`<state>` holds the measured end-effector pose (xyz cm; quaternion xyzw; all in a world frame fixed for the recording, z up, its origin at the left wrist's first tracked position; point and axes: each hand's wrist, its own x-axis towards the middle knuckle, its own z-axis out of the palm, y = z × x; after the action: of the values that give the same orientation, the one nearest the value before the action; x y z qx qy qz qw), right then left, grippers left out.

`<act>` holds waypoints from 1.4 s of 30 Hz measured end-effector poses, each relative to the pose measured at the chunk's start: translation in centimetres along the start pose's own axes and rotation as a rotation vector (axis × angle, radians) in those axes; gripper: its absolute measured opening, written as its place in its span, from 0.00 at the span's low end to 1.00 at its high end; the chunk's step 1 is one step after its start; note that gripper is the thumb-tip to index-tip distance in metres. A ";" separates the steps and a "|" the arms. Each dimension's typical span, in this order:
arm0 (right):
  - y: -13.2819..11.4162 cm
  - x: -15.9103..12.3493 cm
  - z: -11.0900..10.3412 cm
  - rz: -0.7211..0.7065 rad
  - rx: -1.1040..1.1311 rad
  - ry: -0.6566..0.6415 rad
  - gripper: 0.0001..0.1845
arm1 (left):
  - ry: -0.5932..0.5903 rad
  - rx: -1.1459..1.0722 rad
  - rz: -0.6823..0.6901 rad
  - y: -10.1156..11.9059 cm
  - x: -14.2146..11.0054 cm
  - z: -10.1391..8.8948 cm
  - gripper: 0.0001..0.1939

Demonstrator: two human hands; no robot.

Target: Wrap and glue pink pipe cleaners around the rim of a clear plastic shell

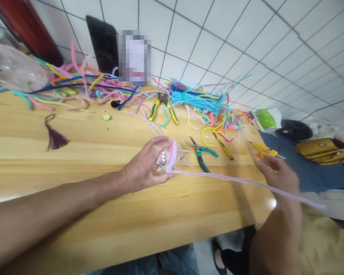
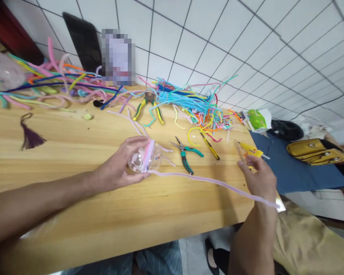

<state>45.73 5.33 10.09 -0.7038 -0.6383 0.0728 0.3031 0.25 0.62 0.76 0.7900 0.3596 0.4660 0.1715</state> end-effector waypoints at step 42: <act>-18.3 -7.8 13.7 -0.411 0.709 -0.404 0.02 | 0.032 -0.122 -0.053 1.1 0.7 0.0 0.31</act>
<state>21.97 2.60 6.34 -0.3871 -0.7468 0.3608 0.4028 0.87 0.37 1.83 0.7607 0.3540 0.4950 0.2259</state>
